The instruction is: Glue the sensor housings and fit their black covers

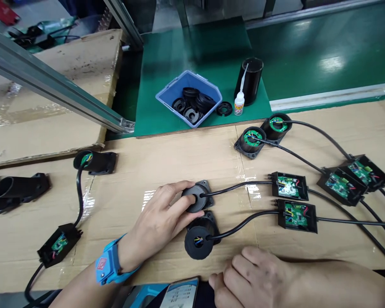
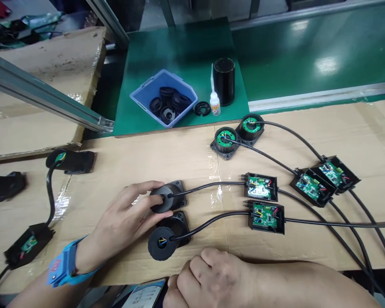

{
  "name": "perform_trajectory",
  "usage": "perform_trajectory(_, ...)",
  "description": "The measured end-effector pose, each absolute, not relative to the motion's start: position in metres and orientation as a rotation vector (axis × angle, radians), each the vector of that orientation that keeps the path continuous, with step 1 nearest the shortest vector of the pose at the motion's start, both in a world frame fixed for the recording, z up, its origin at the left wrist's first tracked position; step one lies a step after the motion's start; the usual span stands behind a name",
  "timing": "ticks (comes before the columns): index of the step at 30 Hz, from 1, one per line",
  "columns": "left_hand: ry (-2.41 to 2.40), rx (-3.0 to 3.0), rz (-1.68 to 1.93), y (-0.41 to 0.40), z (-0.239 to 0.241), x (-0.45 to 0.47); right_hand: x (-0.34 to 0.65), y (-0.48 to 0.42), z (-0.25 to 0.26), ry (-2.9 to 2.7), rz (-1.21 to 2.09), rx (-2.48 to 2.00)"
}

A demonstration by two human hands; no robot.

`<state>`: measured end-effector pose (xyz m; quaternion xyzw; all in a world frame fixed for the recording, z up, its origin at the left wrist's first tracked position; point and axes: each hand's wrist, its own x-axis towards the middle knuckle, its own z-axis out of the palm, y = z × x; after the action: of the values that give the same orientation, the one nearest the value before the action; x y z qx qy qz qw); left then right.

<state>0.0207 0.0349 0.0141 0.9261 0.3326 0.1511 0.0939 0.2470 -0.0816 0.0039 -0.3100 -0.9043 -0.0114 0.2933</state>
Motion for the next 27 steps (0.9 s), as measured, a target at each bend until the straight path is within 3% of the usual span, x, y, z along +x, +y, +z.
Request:
perform_trajectory(6, 0.933, 2.525, 0.484, 0.035, 0.014, 0.003, 0.267, -0.06, 0.025, -2.224, -0.002, -0.886)
perform_trajectory(13, 1.078, 2.486, 0.395, -0.011, -0.025, -0.002, 0.366, -0.042, 0.036, -2.34, 0.337, -1.743)
perform_trajectory(19, 1.02, 2.6, 0.322, 0.001, -0.042, 0.002, 0.39, -0.074, 0.027, -2.256, 0.61, -1.956)
perform_trajectory(27, 0.645, 2.649, 0.086, 0.084, -0.031, 0.037, 0.376, -0.104, 0.007, -2.036, 0.093, -2.085)
